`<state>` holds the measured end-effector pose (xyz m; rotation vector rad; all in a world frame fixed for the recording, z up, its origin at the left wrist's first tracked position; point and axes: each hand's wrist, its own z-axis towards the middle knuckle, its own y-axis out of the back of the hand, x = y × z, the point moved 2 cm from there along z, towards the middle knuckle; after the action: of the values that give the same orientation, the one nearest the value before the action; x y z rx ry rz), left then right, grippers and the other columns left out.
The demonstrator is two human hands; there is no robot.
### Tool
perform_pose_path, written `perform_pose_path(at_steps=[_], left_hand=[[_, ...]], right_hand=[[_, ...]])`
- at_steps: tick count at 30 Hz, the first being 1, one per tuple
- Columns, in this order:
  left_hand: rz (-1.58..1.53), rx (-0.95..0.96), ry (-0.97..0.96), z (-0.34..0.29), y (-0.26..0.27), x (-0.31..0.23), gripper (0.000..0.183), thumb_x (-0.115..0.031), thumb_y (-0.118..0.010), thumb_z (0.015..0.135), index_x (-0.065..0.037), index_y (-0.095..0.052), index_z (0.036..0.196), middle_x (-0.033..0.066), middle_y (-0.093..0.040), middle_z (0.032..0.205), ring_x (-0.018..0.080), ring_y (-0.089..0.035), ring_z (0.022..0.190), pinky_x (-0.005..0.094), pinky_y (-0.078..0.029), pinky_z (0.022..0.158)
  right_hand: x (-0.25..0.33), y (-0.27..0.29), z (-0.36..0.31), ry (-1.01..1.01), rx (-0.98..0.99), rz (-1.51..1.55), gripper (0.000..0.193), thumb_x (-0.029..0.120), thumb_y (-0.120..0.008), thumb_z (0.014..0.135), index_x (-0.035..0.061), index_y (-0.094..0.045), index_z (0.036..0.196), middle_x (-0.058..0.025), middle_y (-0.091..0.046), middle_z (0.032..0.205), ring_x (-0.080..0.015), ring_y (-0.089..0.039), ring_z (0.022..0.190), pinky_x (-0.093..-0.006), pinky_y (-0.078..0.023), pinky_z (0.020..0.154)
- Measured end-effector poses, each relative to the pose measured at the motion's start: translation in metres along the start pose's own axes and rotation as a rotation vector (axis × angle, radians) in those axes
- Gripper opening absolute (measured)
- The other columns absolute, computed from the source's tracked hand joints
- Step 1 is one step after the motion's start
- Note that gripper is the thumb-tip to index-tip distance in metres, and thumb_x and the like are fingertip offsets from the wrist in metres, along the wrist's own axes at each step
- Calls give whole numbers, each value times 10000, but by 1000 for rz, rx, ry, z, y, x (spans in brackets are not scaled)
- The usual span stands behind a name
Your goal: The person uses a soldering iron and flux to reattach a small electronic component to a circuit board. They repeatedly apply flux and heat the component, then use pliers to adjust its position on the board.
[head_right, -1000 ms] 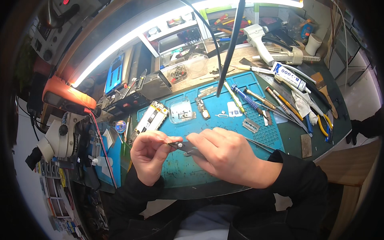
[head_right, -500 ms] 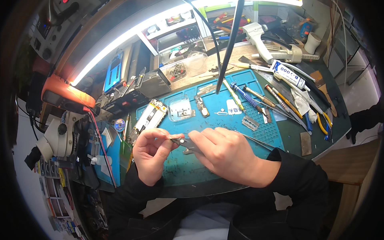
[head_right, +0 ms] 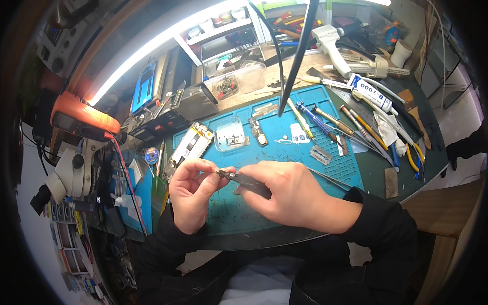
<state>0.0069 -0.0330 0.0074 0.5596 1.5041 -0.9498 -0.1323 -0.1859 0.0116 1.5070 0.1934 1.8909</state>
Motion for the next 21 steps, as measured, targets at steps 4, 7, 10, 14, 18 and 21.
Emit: perform_pose_path(at_steps=[4,7,10,14,18,21], left_hand=[[5,-2,4,1,-1,0,155,46,-625,977,-6,-555,1105,86,-628,1071,307,-694,1123,357,-606,925],[5,-5,8,1,-1,1,155,46,-625,976,-2,-554,1105,90,-630,1072,307,-694,1123,361,-605,927],[6,-10,15,1,0,0,154,48,-623,976,0,-554,1105,94,-633,1072,308,-695,1121,364,-605,927],[9,0,29,2,0,0,158,38,-630,975,0,-555,1109,98,-638,1072,315,-695,1118,369,-606,927],[-8,2,50,1,2,1,172,19,-652,968,4,-557,1110,102,-642,1073,326,-699,1107,378,-606,927],[-23,10,94,3,3,2,181,12,-666,962,8,-558,1106,104,-643,1074,332,-703,1097,387,-605,930]], right_hand=[[1,2,1,19,-5,-55,225,180,-740,846,66,-706,1037,-111,-704,852,-306,-696,737,-386,-558,638],[1,2,1,31,-10,-73,224,177,-738,845,65,-706,1037,-115,-705,853,-308,-698,739,-386,-558,637],[1,3,2,16,10,-58,229,180,-741,843,64,-713,1038,-124,-714,858,-313,-704,747,-383,-561,639],[-3,5,2,-37,59,35,227,191,-745,852,56,-736,1035,-147,-723,841,-331,-708,749,-373,-561,641],[-5,8,6,-176,180,208,238,203,-732,887,32,-750,1052,-144,-707,770,-259,-688,664,-333,-530,618],[-4,12,7,-303,269,300,264,220,-720,910,20,-749,1080,-116,-688,735,-158,-627,624,-298,-496,612]])
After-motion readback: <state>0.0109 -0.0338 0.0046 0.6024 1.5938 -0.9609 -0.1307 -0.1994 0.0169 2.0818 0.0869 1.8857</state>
